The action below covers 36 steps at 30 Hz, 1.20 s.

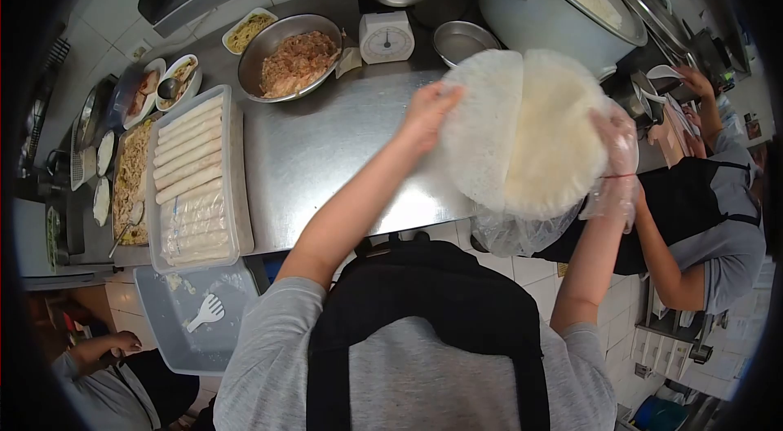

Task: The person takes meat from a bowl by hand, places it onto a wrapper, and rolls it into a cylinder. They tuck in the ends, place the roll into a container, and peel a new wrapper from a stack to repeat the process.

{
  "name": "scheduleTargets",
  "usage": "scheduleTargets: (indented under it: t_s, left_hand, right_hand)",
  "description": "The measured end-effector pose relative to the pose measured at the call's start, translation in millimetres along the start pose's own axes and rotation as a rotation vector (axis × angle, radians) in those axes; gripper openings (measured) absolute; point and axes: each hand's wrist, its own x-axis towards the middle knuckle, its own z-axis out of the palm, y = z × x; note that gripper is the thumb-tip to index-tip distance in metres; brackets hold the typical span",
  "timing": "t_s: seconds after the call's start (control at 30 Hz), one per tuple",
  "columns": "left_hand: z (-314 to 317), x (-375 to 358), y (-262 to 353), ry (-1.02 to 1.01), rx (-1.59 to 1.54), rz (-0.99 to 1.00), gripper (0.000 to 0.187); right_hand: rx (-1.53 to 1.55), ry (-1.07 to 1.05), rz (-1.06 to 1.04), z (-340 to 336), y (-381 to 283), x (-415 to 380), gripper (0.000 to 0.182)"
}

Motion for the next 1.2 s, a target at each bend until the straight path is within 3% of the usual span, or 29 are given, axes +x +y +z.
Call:
scheduleTargets:
  t_s: [0.1, 0.2, 0.27, 0.37, 0.5, 0.57, 0.63, 0.7, 0.73, 0.83, 0.87, 0.93, 1.03, 1.2]
  left_hand:
    - [-58.5, -20.6, 31.9, 0.038, 0.009, -0.048, 0.03]
    - [-134.4, -44.6, 36.1, 0.182, 0.132, -0.121, 0.03]
    - [-187.2, -62.5, 26.0, 0.279, 0.258, -0.123, 0.028]
    - [-231.4, -99.9, 25.0, 0.417, 0.593, -0.092, 0.026]
    - [-237.3, -130.1, 30.1, 0.448, 0.73, -0.007, 0.026]
    - [-229.0, -128.4, 30.1, 0.423, 0.848, 0.103, 0.029]
    - [-217.6, -116.8, 35.3, 0.355, 1.071, 0.265, 0.034]
    - [-193.3, -111.2, 60.5, 0.357, 0.986, 0.136, 0.037]
    - [-187.5, -113.1, 68.8, 0.363, 0.941, 0.077, 0.039]
    - [-195.8, -131.3, 68.3, 0.58, 1.116, 0.14, 0.035]
    - [-201.2, -139.5, 62.0, 0.63, 1.217, 0.259, 0.033]
    - [-214.2, -159.5, 41.0, 0.721, 1.421, 0.495, 0.029]
    - [-224.3, -188.3, 21.4, 0.417, 1.452, 0.423, 0.027]
    - [-198.8, -213.2, 0.5, 0.429, 1.56, 0.465, 0.02]
  right_hand:
    - [0.058, 0.077, 0.03, -21.7, 21.2, 4.9, 0.028]
    - [0.12, 0.07, 0.088, -35.5, 98.0, 12.0, 0.028]
    - [-0.415, 0.117, 0.164, -62.1, 179.0, 30.6, 0.033]
    - [-0.816, 0.087, 0.289, -20.7, 152.3, -2.4, 0.042]
    - [-1.074, 0.282, -0.225, -9.7, 167.8, 5.0, 0.047]
    - [-0.991, 0.289, -0.508, 31.0, 125.9, 3.2, 0.045]
    - [-0.555, 0.003, -0.521, 102.6, 83.6, 3.0, 0.044]
    - [-0.575, -0.261, -0.719, 174.6, 47.4, 2.9, 0.04]
    - [-0.583, -0.388, -0.691, 207.6, 42.8, 1.9, 0.038]
    - [-0.666, -0.634, -0.636, 266.7, 70.3, 10.5, 0.036]
    - [-0.707, -0.696, -0.621, 279.7, 84.7, 11.7, 0.037]
    - [-0.847, -0.623, -0.676, 284.0, 109.6, 16.5, 0.038]
    - [-0.898, -0.62, -0.628, 260.2, 122.7, 13.4, 0.04]
    - [-0.959, -0.685, -0.478, 228.6, 121.6, -22.1, 0.044]
